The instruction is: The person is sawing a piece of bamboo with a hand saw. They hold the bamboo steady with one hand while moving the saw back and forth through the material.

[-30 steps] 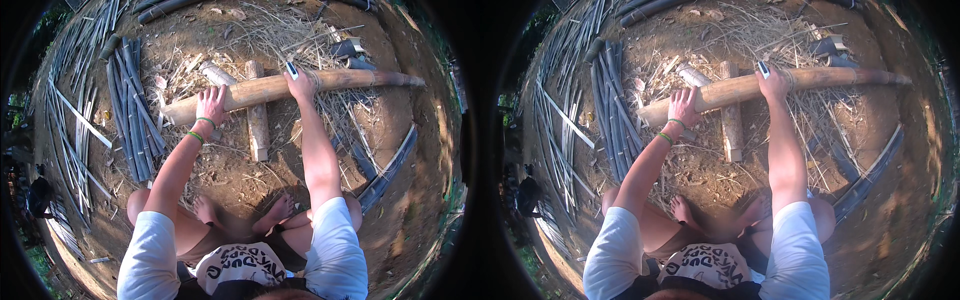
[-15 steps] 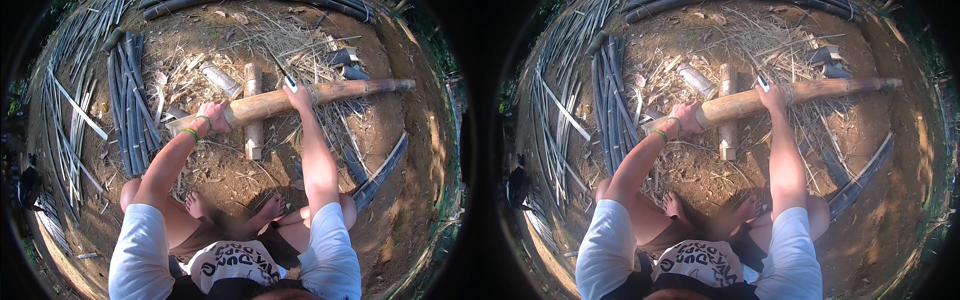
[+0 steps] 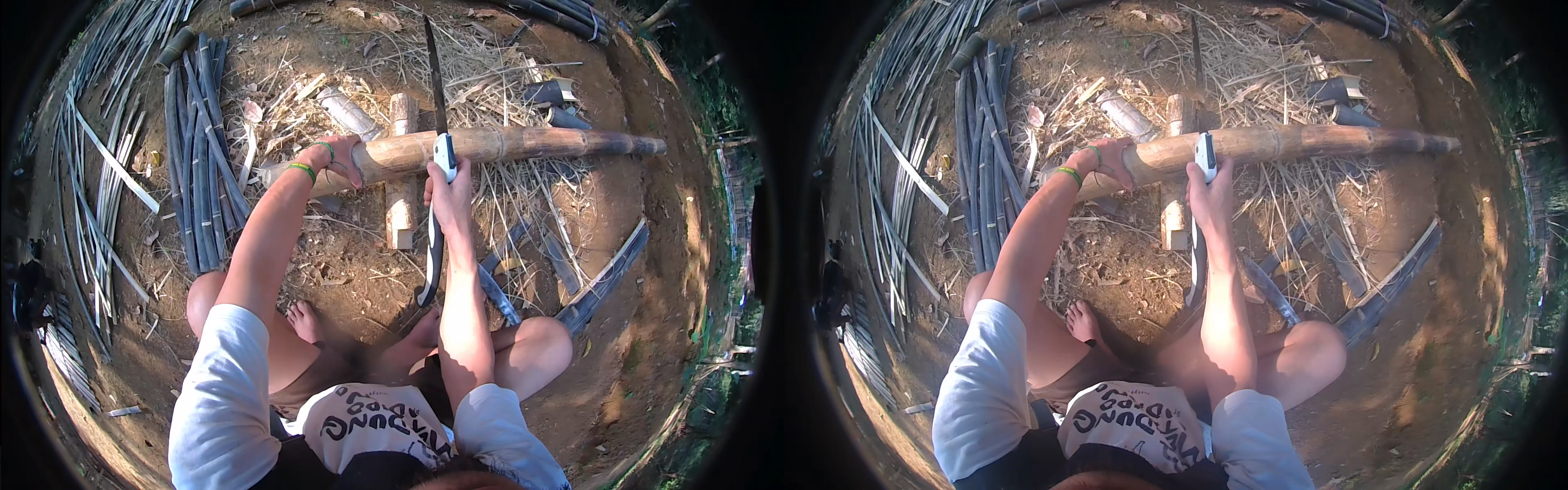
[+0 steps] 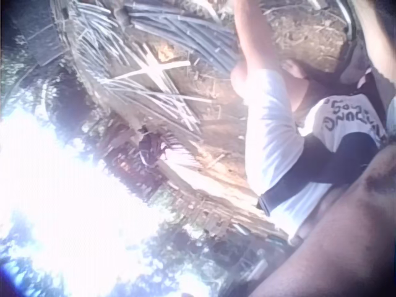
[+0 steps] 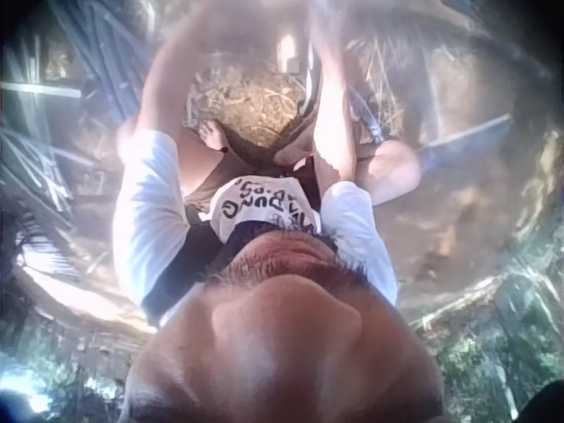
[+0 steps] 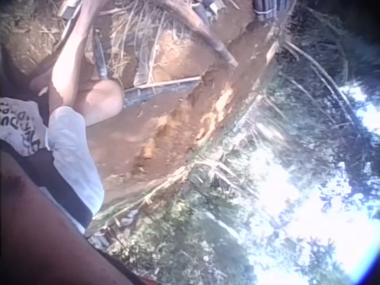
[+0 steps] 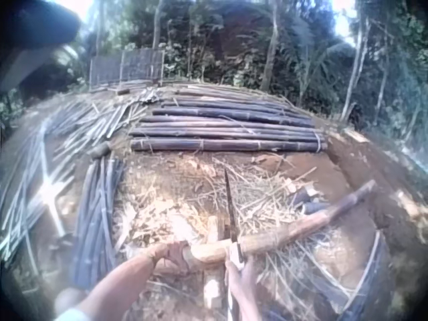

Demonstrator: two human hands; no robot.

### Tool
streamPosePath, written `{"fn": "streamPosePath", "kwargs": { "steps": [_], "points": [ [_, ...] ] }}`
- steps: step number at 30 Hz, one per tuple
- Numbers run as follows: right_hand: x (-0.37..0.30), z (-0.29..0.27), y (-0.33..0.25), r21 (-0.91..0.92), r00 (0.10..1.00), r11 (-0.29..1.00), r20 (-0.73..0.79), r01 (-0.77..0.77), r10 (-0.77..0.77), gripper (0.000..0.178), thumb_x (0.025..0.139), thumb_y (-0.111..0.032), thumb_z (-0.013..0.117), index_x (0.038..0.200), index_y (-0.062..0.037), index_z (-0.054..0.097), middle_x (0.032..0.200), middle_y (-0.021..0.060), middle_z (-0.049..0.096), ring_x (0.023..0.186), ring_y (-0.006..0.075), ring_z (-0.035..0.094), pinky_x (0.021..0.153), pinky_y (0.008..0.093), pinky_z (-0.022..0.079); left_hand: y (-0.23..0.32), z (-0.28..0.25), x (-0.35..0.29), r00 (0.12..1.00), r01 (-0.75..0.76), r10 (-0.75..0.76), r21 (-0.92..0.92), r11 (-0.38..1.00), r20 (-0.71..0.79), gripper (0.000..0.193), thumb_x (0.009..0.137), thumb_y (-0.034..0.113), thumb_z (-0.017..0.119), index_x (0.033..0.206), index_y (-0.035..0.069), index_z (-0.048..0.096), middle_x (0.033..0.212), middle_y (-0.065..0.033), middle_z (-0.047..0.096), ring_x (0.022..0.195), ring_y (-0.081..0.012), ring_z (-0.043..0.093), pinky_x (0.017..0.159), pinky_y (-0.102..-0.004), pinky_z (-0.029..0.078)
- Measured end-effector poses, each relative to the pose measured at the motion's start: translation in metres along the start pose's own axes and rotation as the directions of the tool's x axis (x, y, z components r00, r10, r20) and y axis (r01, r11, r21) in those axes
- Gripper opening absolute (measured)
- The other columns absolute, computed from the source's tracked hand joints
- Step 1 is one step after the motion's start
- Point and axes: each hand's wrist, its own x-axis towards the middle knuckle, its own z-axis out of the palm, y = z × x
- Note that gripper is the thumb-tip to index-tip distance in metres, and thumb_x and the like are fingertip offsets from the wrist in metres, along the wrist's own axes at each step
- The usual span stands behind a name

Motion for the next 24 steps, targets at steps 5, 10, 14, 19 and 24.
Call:
{"fn": "streamPosePath", "kwargs": {
  "steps": [5,10,14,19,24],
  "points": [
    [-0.048,-0.004,0.020,0.037,1.000,0.999,0.026,0.000,-0.001,0.032,0.106,-0.014,0.058,0.128,0.0010,0.041,0.073,0.0018,0.058,0.058,0.0104,0.056,0.052,0.0270,0.047,-0.015,-0.029,0.019,0.998,-0.057,0.059,-0.066,0.996,0.026,0.100,0.048,0.041,0.099,0.137,0.011,0.064,0.128,-0.0139,0.072,0.122,-0.0325,0.067,0.105,-0.0424,0.052],
    [-0.071,-0.004,0.039,-0.133,1.000,0.991,-0.003,-0.003,0.002,0.029,0.108,-0.023,0.058,0.125,-0.0016,0.048,0.069,0.0026,0.061,0.057,0.0118,0.061,0.052,0.0282,0.050,-0.019,-0.034,0.023,0.996,0.019,-0.019,-0.003,1.000,-0.087,0.103,0.051,0.044,0.098,0.142,0.012,0.059,0.125,-0.0145,0.073,0.121,-0.0325,0.067,0.104,-0.0435,0.053],
    [-0.083,-0.001,0.050,-0.357,1.000,0.934,0.013,0.028,-0.025,0.031,0.108,-0.025,0.058,0.128,-0.0020,0.052,0.076,0.0059,0.065,0.065,0.0136,0.065,0.058,0.0322,0.052,-0.005,-0.004,0.005,0.965,0.018,0.012,0.115,0.993,-0.261,0.106,0.055,0.049,0.096,0.146,0.015,0.052,0.127,-0.0155,0.071,0.118,-0.0341,0.068,0.101,-0.0455,0.054],
    [-0.100,0.018,0.025,-0.527,0.997,0.846,0.063,0.079,-0.054,0.035,0.106,-0.024,0.059,0.132,-0.0024,0.049,0.090,0.0245,0.073,0.078,0.0403,0.075,0.063,0.0490,0.056,-0.009,0.021,-0.007,0.892,0.034,0.075,0.231,0.972,-0.446,0.109,0.056,0.053,0.095,0.146,0.017,0.047,0.126,-0.0145,0.067,0.118,-0.0363,0.067,0.102,-0.0520,0.049],
    [-0.112,0.018,0.017,-0.562,0.997,0.824,0.069,0.065,-0.032,0.038,0.106,-0.026,0.059,0.134,-0.0035,0.048,0.089,0.0268,0.072,0.079,0.0419,0.075,0.063,0.0501,0.055,-0.003,0.049,-0.014,0.817,0.061,0.108,0.270,0.961,-0.566,0.100,0.061,0.049,0.094,0.143,0.016,0.046,0.128,-0.0148,0.064,0.122,-0.0361,0.062,0.107,-0.0533,0.044]
  ]
}}
